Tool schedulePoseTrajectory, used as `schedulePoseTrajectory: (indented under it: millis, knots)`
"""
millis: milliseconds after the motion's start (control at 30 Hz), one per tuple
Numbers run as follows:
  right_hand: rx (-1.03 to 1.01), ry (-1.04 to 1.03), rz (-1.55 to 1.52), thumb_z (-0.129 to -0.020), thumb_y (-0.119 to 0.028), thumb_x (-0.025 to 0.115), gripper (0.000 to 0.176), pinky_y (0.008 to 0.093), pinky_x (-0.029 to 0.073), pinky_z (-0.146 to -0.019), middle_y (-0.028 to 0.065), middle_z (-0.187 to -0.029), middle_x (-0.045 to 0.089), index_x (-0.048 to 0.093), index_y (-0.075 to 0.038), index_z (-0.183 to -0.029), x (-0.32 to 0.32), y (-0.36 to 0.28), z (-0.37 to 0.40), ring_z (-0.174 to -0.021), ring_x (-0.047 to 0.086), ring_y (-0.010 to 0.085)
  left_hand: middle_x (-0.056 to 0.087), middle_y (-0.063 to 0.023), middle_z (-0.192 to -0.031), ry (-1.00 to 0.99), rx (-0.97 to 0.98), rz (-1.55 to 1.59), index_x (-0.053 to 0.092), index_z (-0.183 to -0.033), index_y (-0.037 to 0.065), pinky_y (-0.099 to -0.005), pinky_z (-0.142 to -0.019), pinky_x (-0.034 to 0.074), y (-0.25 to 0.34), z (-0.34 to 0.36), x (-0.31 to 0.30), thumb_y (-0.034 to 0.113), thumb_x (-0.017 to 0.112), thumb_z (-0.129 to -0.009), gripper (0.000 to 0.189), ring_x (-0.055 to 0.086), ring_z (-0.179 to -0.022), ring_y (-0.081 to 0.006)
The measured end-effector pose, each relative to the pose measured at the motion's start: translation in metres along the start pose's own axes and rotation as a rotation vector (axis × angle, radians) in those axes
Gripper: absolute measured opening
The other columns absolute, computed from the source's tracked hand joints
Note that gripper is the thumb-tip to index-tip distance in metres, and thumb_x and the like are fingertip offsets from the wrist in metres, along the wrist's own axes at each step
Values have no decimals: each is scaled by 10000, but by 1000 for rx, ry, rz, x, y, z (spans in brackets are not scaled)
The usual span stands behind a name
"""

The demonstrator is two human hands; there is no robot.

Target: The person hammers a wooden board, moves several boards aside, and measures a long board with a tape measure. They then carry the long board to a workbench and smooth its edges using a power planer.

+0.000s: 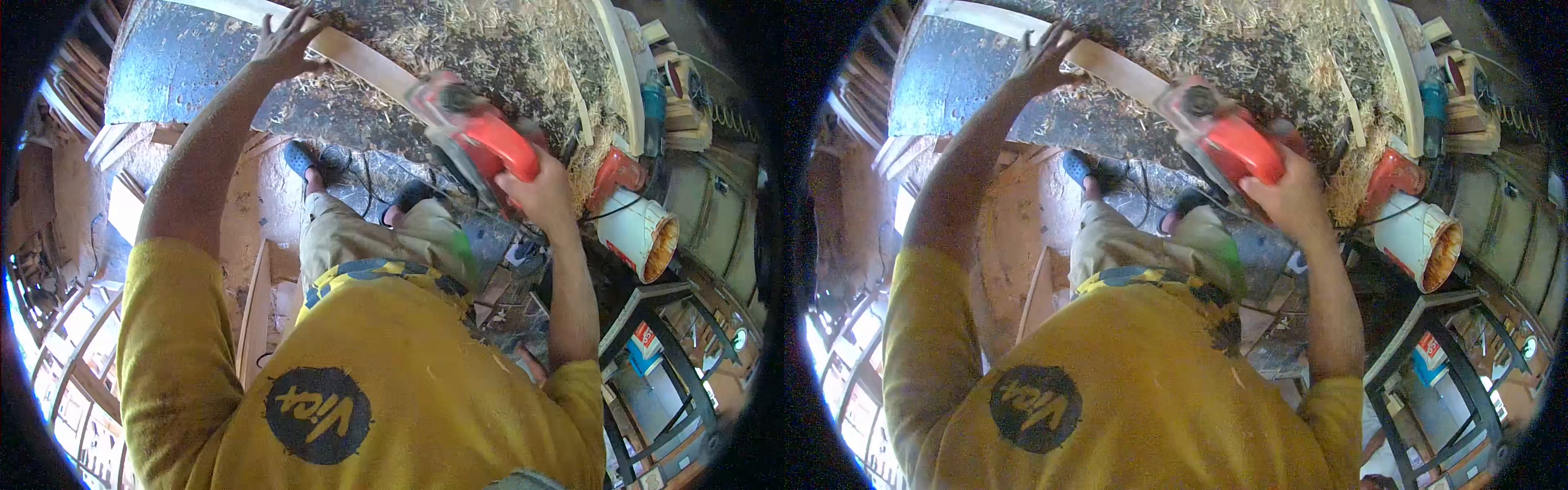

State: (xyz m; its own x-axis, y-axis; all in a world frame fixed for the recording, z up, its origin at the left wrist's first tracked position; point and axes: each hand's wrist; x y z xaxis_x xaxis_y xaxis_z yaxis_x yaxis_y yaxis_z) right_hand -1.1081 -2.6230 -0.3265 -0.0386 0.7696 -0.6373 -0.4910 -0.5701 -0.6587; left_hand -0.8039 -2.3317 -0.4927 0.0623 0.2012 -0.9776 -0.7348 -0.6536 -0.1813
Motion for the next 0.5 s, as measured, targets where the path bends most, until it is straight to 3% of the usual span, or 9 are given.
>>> schedulePoseTrajectory:
  millis: [133, 200, 233, 267, 300, 367, 433, 500]
  knots:
    - [236, 163, -189, -686, -142, 766, 309, 316, 498, -582, 18, -777, 605, 633, -38, -944, -38, 34, 74, -634, 587, 124, 502, -23, -1379, -34, 257, 80, 513, -1327, 154, -583, -1161, 80, -20, -19, 2, 482, 756, -711, 739, 412, -1320, -175]
    - [336, 319, -350, -704, -34, 688, 285, 267, 456, -514, 39, -732, 576, 597, 29, -966, -53, 23, 114, -556, 540, 119, 442, -39, -1437, -146, 314, 85, 457, -1381, 202, -596, -1151, 95, -16, -1, -16, 547, 718, -739, 774, 363, -1357, -212]
    - [288, 365, -437, -706, -16, 663, 298, 270, 452, -511, 47, -728, 571, 588, 32, -991, -59, 20, 130, -551, 534, 122, 411, -47, -1466, -200, 344, 79, 429, -1407, 225, -602, -1146, 103, -15, 10, -28, 580, 699, -753, 792, 338, -1376, -230]
    - [239, 410, -525, -708, 3, 638, 314, 273, 448, -508, 54, -725, 566, 580, 35, -1015, -63, 18, 143, -546, 528, 124, 457, -39, -1422, -132, 346, 114, 474, -1362, 186, -592, -1154, 94, -13, 28, -32, 532, 722, -740, 753, 377, -1346, -218]
    - [242, 442, -522, -710, 3, 632, 324, 274, 447, -510, 57, -726, 566, 578, 36, -1027, -64, 17, 153, -546, 527, 126, 502, -32, -1379, -63, 349, 146, 518, -1316, 148, -582, -1161, 86, -12, 46, -25, 483, 745, -727, 714, 417, -1316, -206]
    - [250, 499, -508, -713, 2, 621, 344, 275, 445, -514, 62, -728, 566, 572, 37, -1052, -68, 17, 168, -546, 527, 129, 463, -47, -1407, -114, 347, 185, 474, -1356, 160, -619, -1137, 143, -12, 63, -2, 461, 732, -753, 722, 389, -1332, -236]
    - [268, 536, -528, -718, -34, 647, 364, 272, 438, -522, 53, -727, 568, 578, 36, -1069, -64, 34, 176, -543, 520, 130, 458, -42, -1412, -193, 292, 163, 460, -1374, 179, -611, -1130, 185, -11, 61, 3, 484, 725, -750, 743, 381, -1337, -243]
    - [333, 597, -547, -705, -60, 671, 378, 277, 439, -533, 42, -719, 563, 599, 25, -1066, -58, 33, 173, -541, 513, 134, 451, -40, -1420, -145, 291, 167, 459, -1382, 200, -602, -1119, 220, -21, 46, 10, 486, 718, -756, 735, 383, -1334, -255]
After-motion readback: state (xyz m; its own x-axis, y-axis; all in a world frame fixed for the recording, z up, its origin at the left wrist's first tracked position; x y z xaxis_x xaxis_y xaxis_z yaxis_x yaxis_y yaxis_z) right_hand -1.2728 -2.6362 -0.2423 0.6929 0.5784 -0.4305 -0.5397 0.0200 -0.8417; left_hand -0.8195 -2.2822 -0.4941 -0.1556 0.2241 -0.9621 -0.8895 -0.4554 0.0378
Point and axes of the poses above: each hand's wrist, its own z-axis away from the middle knuckle, its own x-axis out of the palm, y = z × x
